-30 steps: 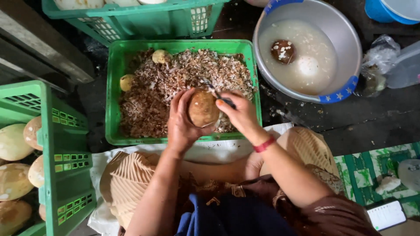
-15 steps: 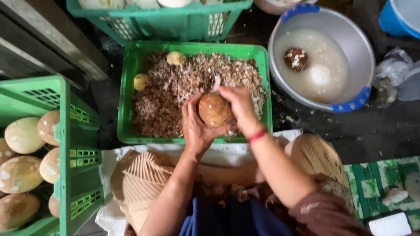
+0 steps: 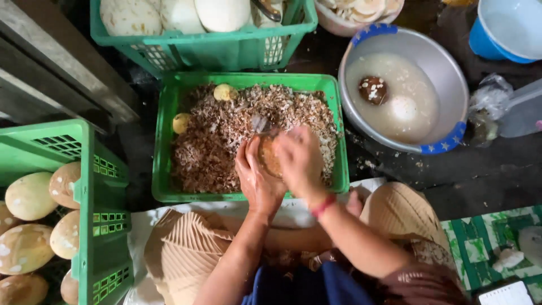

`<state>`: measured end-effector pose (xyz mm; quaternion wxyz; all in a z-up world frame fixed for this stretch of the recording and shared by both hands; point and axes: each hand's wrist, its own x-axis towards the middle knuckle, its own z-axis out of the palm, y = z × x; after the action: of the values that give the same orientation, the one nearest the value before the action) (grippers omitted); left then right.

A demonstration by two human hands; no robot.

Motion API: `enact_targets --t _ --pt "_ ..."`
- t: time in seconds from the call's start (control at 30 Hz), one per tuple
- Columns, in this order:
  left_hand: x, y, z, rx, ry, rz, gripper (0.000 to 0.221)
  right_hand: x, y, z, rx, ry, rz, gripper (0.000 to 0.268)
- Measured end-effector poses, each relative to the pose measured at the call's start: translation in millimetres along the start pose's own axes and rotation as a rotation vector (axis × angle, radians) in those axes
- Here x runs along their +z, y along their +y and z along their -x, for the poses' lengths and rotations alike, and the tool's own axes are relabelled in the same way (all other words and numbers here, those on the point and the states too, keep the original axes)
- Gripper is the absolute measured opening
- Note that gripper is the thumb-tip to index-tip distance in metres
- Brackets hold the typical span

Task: The person is using a small hand tool to scrape the brown outer skin off a coconut to reveal the white meat.

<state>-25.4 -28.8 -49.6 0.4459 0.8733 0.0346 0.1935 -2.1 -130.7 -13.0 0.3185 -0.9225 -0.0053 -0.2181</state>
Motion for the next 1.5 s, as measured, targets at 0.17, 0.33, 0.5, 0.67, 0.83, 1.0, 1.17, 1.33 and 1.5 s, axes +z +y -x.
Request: enact_targets --t 0.17,0.33,0.5,0.67,0.83,1.0,1.17,1.33,1.5 --pt "21.7 -17.6 -0.5 0.07 0.061 0.014 0.109 19.3 27.9 -2.0 0.001 0.04 -0.172 0.023" --pt "-23.0 15.3 -17.3 -0.047 -0.041 0.08 0.116 38.4 55.3 -18.5 0.488 -0.25 -0.479 0.032" --pt "1.7 -35.6 -31.1 0.105 -0.217 0.174 0.09 -8.8 -13.8 19.1 -0.39 0.129 0.096 0.018" --pt "-18.8 6.3 -21.9 -0.002 -0.205 0.039 0.117 23.4 41.8 -16.0 0.348 -0.096 -0.369 0.023" --pt "19.5 -30.6 -9.2 0.052 -0.114 0.026 0.102 4.9 1.7 22.0 -0.261 0.046 -0.019 0.025" --pt "-21.9 27.5 -15.5 0.029 -0.14 -0.047 0.117 44.0 63.4 -36.8 0.86 -0.178 -0.949 0.019" --pt "-21.3 -17.9 -30.7 0.033 -0.264 0.164 0.11 9.1 16.4 17.7 0.117 0.039 -0.23 0.018" --pt "-20.7 -6.2 -29.0 -0.047 -0.301 0.097 0.108 21.6 29.2 6.0 -0.171 0.148 -0.057 0.006" --pt "-20.6 11.0 -22.4 -0.052 -0.219 0.044 0.116 0.6 7.7 -9.2 0.124 -0.028 -0.202 0.012"
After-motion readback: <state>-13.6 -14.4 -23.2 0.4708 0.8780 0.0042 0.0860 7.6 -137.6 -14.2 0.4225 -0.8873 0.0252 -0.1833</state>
